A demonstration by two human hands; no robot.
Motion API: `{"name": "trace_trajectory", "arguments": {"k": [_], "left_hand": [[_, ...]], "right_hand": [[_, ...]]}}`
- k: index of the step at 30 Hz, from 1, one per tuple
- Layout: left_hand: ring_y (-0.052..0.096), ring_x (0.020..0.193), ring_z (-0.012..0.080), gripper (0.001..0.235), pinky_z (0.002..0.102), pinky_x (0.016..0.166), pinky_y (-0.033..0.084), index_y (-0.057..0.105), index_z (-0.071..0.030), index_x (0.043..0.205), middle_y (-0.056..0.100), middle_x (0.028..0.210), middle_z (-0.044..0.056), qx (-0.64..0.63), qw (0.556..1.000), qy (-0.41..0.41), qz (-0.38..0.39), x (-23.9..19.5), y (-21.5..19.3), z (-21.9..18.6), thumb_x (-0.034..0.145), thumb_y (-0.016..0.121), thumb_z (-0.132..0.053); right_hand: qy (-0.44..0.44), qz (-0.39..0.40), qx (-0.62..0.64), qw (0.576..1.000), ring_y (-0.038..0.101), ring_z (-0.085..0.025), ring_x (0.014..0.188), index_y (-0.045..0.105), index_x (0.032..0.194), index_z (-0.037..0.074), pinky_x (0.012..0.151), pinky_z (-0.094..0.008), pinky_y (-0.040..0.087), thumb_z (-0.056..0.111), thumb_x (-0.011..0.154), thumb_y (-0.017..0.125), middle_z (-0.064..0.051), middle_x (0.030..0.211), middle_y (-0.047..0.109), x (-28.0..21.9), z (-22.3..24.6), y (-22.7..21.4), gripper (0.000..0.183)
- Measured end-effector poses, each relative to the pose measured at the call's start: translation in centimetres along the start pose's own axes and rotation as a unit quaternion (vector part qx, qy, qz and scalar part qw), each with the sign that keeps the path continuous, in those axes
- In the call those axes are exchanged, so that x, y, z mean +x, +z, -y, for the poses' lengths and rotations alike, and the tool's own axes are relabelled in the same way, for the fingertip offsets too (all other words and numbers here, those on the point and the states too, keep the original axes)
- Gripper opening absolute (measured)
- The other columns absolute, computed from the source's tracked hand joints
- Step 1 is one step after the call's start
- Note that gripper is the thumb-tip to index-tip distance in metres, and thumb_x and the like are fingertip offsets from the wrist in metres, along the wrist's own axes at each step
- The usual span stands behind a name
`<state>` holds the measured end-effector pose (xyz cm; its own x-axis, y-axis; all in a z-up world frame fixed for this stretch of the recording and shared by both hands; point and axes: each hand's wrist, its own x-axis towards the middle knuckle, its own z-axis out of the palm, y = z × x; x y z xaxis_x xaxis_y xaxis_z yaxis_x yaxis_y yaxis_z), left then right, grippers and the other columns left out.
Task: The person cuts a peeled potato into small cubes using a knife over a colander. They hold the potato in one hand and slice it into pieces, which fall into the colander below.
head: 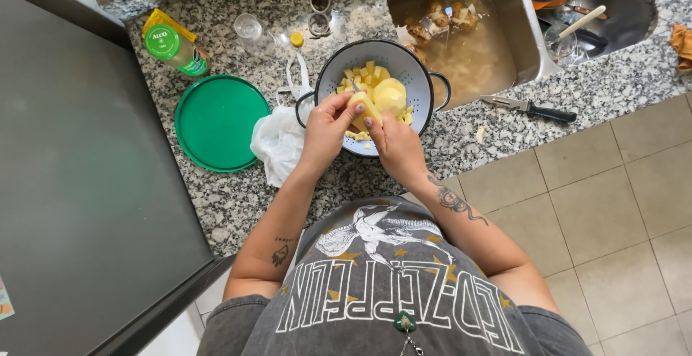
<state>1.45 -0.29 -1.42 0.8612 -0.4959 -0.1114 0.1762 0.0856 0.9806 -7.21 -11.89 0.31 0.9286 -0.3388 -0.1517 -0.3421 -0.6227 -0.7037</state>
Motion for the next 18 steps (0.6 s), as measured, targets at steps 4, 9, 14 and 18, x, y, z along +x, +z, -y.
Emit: {"name": "trace_trajectory", "arguments": {"k": [4, 9, 14, 18], "left_hand": [[0.069, 0.071, 0.0209, 0.027, 0.026, 0.059, 0.060, 0.064, 0.003, 0.106, 0.055, 0.083, 0.008, -0.016, 1.000, -0.006, -0.002, 0.4, -0.1, 2.1, 0.088, 0.067, -0.016], [0.068, 0.068, 0.0178, 0.024, 0.025, 0.059, 0.060, 0.065, 0.000, 0.106, 0.062, 0.080, 0.010, -0.055, 0.998, -0.037, -0.001, 1.0, -0.6, 4.7, 0.090, 0.064, -0.019], [0.065, 0.078, 0.0144, 0.028, 0.028, 0.069, 0.060, 0.063, -0.003, 0.114, 0.062, 0.091, 0.009, -0.045, 0.998, -0.037, 0.026, 0.5, -1.2, 0.8, 0.089, 0.065, -0.016], [0.061, 0.079, 0.0088, 0.040, 0.027, 0.075, 0.059, 0.057, -0.002, 0.122, 0.052, 0.090, 0.003, -0.047, 0.998, -0.039, 0.013, 0.3, -1.3, -0.1, 0.087, 0.068, -0.014]], "right_hand": [[-0.007, -0.006, 0.035, 0.999, 0.058, -0.048, 0.072, 0.052, 0.080, 0.002, 0.062, -0.051, 0.047, 0.053, 0.099, 0.028, -0.024, 0.067, 0.057, -0.2, -0.1, 0.4, 0.059], [0.001, 0.012, 0.035, 0.999, 0.057, -0.046, 0.063, 0.051, 0.074, 0.004, 0.055, -0.047, 0.046, 0.049, 0.100, 0.034, -0.021, 0.058, 0.054, 0.5, -2.3, 1.6, 0.055], [0.038, 0.036, 0.167, 0.985, 0.055, -0.030, 0.055, 0.051, 0.073, 0.010, 0.052, -0.037, 0.044, 0.055, 0.099, 0.022, -0.009, 0.055, 0.051, 1.3, -4.9, 2.6, 0.059], [-0.004, 0.058, 0.130, 0.990, 0.052, -0.035, 0.051, 0.054, 0.082, 0.006, 0.050, -0.044, 0.040, 0.049, 0.099, 0.023, -0.015, 0.053, 0.049, 1.6, -4.5, 1.9, 0.055]]}}
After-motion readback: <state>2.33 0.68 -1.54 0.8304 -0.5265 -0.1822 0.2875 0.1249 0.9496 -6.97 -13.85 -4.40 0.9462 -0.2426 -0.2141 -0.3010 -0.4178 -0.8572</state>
